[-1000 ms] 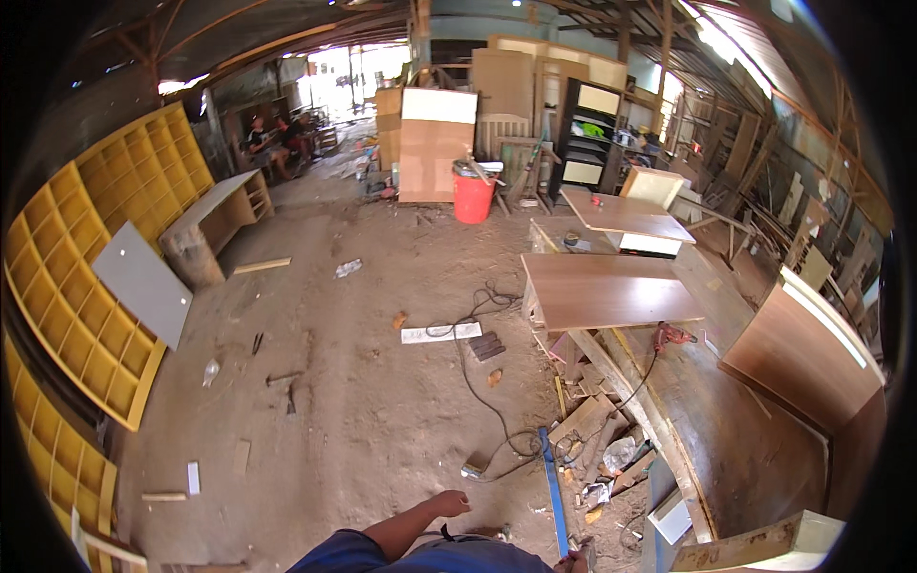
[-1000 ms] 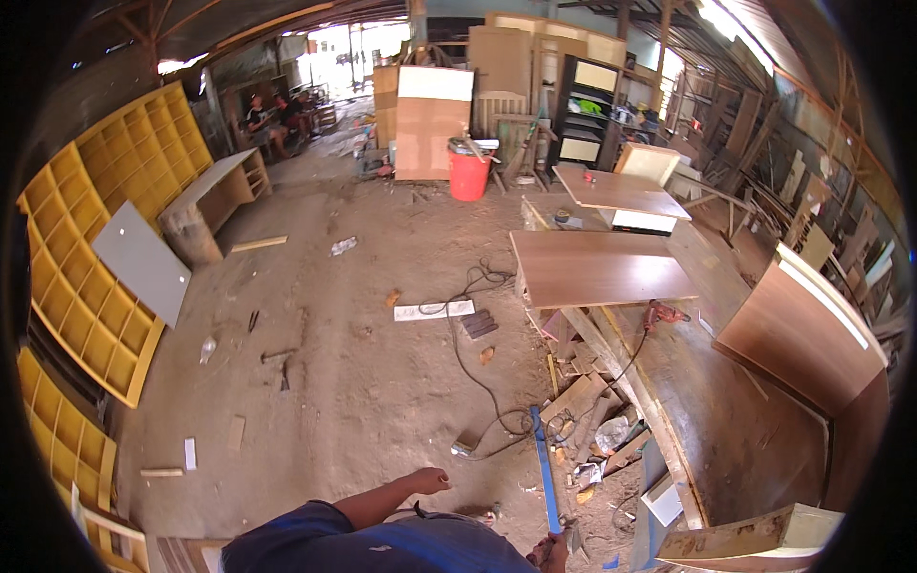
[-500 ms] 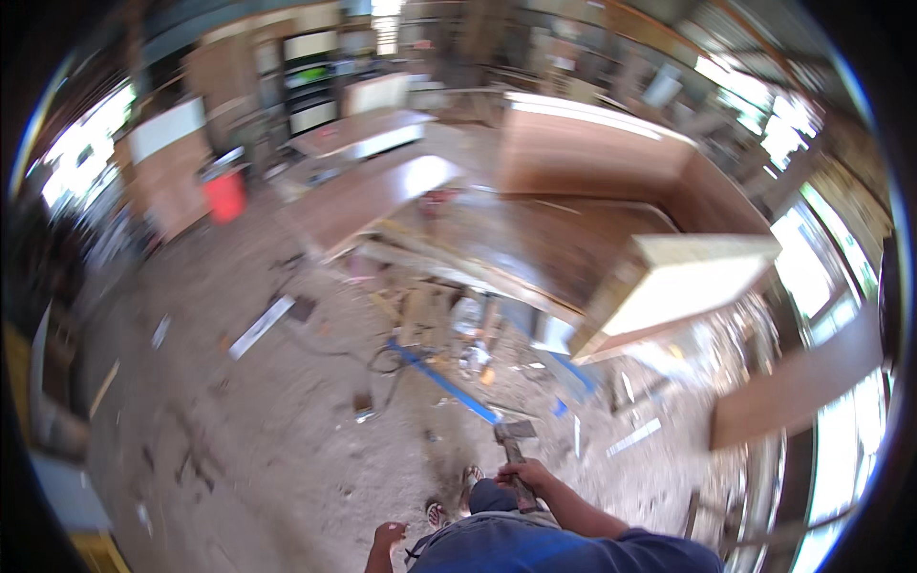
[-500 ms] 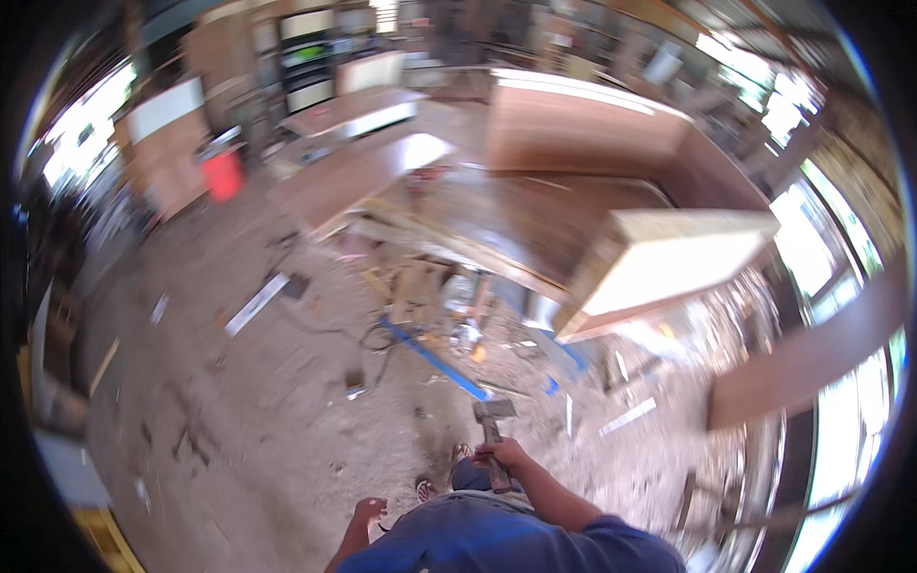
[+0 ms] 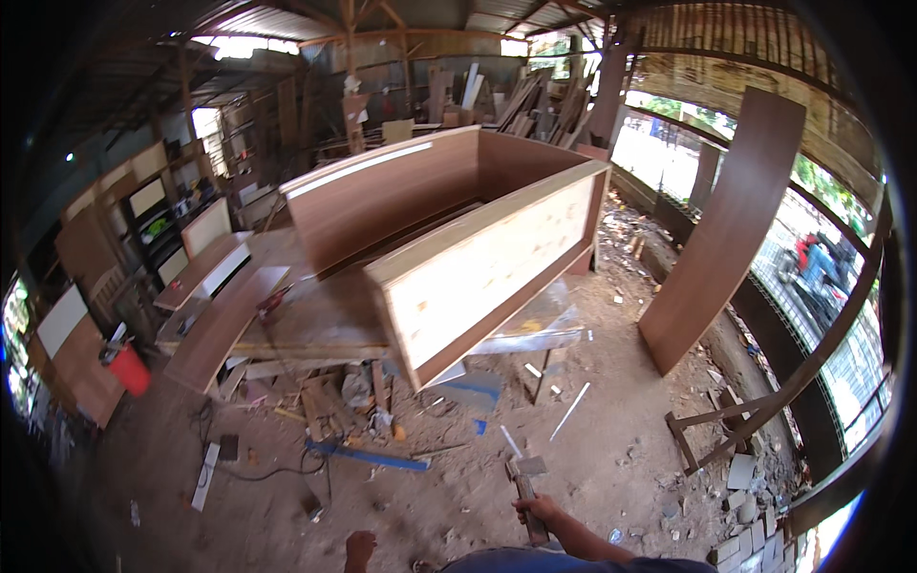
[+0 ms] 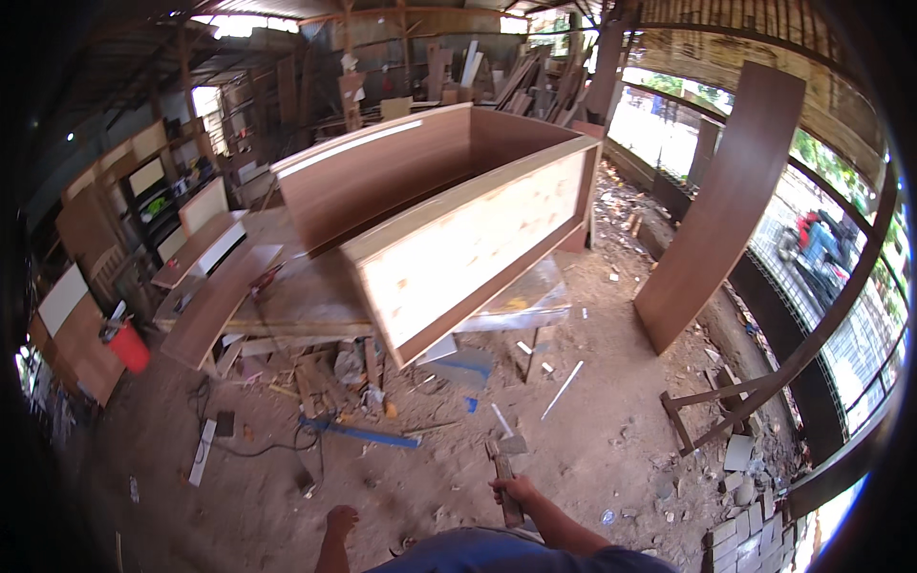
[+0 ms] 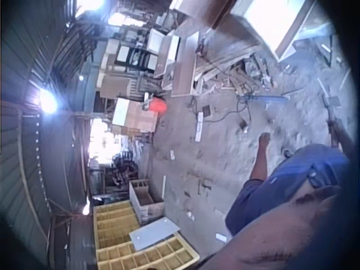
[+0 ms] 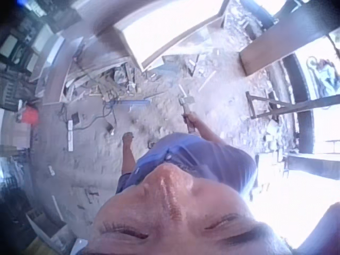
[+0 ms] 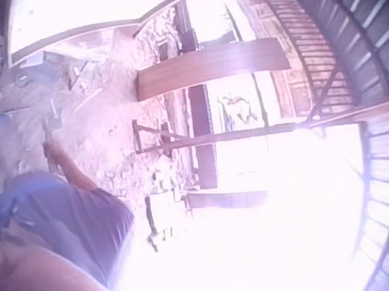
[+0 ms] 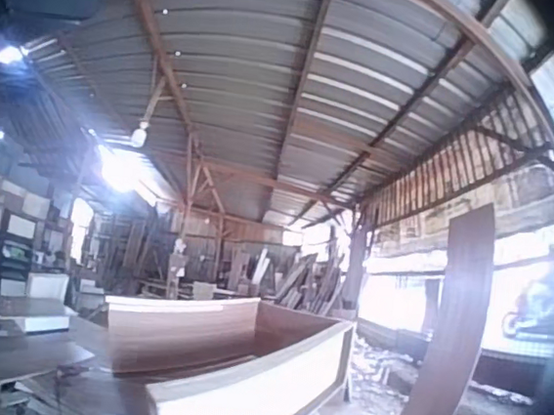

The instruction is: The person assembles a wooden cabinet by drilling screws into a curved panel and attaching it to a frame. They then use a hammer to remove a panel from a larger structure and place it on a workbench.

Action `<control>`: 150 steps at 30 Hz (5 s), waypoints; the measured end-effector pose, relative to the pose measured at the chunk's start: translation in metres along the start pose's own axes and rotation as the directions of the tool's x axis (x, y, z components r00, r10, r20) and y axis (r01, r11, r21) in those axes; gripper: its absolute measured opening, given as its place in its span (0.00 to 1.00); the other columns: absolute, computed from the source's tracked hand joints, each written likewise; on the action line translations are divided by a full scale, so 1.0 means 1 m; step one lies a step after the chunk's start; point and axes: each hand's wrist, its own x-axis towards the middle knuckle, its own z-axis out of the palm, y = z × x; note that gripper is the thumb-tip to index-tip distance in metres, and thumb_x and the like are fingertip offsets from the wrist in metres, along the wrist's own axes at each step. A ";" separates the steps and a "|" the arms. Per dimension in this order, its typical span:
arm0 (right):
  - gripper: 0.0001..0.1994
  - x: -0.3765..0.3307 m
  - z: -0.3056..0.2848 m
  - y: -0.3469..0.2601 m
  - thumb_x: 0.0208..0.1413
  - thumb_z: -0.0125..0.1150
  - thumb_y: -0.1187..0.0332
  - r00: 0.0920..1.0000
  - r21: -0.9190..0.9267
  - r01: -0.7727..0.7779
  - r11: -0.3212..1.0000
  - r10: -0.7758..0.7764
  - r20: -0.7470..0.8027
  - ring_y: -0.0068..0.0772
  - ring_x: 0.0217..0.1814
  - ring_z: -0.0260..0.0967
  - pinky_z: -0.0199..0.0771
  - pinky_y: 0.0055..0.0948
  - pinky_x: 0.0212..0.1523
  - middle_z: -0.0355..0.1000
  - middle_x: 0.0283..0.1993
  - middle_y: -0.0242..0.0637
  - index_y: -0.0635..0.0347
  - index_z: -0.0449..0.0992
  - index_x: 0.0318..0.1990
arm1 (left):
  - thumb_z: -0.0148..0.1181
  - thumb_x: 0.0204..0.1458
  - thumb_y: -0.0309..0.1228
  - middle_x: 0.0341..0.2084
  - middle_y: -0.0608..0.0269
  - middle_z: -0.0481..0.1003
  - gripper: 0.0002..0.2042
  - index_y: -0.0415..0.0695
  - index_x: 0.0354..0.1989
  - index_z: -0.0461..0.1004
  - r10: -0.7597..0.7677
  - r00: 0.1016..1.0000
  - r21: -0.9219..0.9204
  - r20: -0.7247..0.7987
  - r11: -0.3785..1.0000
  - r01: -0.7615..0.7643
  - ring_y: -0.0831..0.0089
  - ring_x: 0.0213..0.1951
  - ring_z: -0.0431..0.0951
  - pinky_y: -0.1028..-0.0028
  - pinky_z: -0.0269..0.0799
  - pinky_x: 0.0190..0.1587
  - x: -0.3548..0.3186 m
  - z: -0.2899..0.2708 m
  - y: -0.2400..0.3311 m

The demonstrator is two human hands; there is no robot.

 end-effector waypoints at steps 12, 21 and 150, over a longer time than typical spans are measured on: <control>0.12 -0.076 -0.294 0.010 0.53 0.72 0.76 0.941 0.308 0.114 0.944 -0.003 -0.340 0.37 0.23 0.75 0.82 0.38 0.27 0.75 0.28 0.40 0.64 0.74 0.41 | 0.66 0.55 0.34 0.37 0.58 0.85 0.14 0.43 0.49 0.83 0.566 0.763 0.231 0.312 0.734 -0.639 0.66 0.40 0.86 0.67 0.80 0.46 -0.078 0.334 0.277; 0.09 -0.002 -0.408 -0.053 0.56 0.71 0.72 0.908 0.364 0.223 0.904 -0.057 -0.415 0.37 0.22 0.74 0.81 0.37 0.27 0.74 0.25 0.40 0.66 0.75 0.37 | 0.68 0.55 0.35 0.38 0.53 0.85 0.15 0.42 0.49 0.82 0.694 0.655 0.216 0.301 0.619 -0.755 0.60 0.44 0.86 0.63 0.79 0.50 -0.025 0.452 0.450; 0.07 0.626 -0.311 -1.220 0.53 0.66 0.67 0.660 0.163 0.671 -0.723 0.682 0.315 0.48 0.52 0.80 0.80 0.49 0.49 0.81 0.45 0.50 0.59 0.86 0.36 | 0.76 0.21 0.41 0.44 0.49 0.77 0.42 0.38 0.53 0.75 0.716 0.662 0.793 -0.219 0.526 -0.307 0.46 0.47 0.78 0.46 0.70 0.56 0.160 0.761 1.066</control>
